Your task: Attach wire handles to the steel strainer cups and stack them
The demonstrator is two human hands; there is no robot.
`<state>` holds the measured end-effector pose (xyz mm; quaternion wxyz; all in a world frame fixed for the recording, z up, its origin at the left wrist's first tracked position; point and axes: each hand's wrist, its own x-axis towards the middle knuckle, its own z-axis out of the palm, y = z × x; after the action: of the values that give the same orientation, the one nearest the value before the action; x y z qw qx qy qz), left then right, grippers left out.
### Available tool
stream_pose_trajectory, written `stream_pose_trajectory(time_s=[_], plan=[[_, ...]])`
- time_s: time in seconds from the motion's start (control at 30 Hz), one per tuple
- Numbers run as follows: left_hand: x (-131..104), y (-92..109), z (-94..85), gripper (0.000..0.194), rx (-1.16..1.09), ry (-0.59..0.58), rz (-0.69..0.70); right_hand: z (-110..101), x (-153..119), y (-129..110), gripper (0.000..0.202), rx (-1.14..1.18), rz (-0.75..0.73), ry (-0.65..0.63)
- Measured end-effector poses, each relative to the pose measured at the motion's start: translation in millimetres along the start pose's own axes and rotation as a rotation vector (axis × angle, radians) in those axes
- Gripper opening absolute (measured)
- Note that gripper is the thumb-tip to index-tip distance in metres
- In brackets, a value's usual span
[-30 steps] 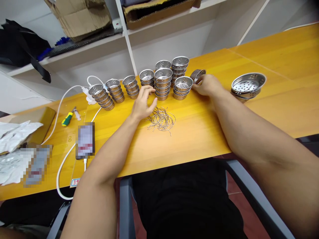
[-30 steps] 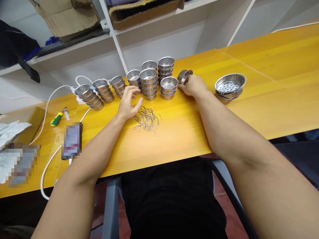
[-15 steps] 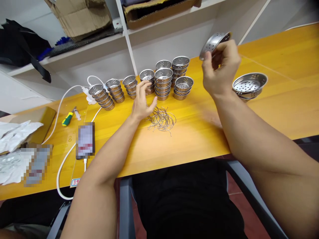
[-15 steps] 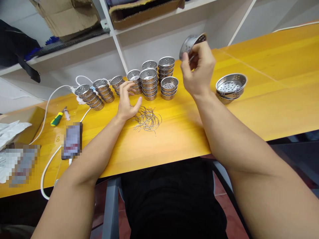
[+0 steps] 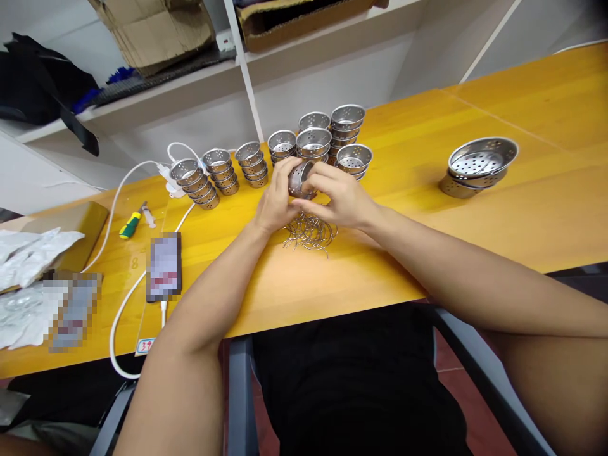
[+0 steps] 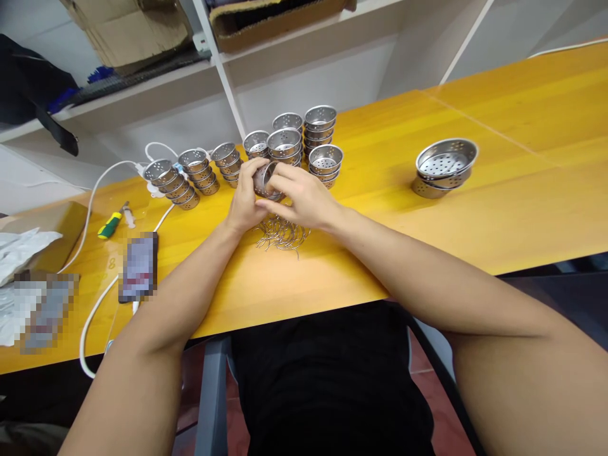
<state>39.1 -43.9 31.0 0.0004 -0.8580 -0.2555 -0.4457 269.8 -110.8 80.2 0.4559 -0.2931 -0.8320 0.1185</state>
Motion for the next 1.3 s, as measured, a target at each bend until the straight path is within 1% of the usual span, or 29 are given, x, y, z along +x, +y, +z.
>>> stream_pose_trajectory(time_s=[0.1,0.2,0.37,0.5,0.6,0.77,0.9,1.0,1.2,1.3], plan=[[-3,-8,-0.5,0.081,-0.037,0.024,-0.023,-7,-2,2,0.033,0.008,0.027,0.037],[-3,-14,-1.6,0.085,-0.033,0.037,-0.033,-10,-3,8,0.028,0.031,0.097,0.052],[-4,-17,-0.6,0.084,0.011,0.040,-0.025,-9,-2,17,0.030,0.104,0.122,0.032],[-4,-17,1.0,0.085,0.048,0.052,-0.040,-6,-2,18,0.034,0.165,0.154,0.054],[-3,-16,0.4,0.083,0.033,0.062,-0.049,-3,-2,17,0.035,0.211,0.189,0.067],[-3,-14,-0.7,0.080,0.023,0.056,-0.059,-2,-3,22,0.037,0.266,0.175,0.059],[-3,-16,-0.5,0.088,-0.001,0.054,-0.034,-4,-3,27,0.040,0.264,0.152,0.066],[-3,-16,-1.2,0.093,0.004,0.038,-0.054,-3,-3,27,0.042,0.251,0.170,0.069],[-2,-14,-0.3,0.087,0.024,0.073,-0.042,1,-3,25,0.041,0.269,0.133,0.119],[-2,-17,0.4,0.092,-0.006,0.093,-0.047,3,-2,24,0.039,0.238,0.115,0.155]])
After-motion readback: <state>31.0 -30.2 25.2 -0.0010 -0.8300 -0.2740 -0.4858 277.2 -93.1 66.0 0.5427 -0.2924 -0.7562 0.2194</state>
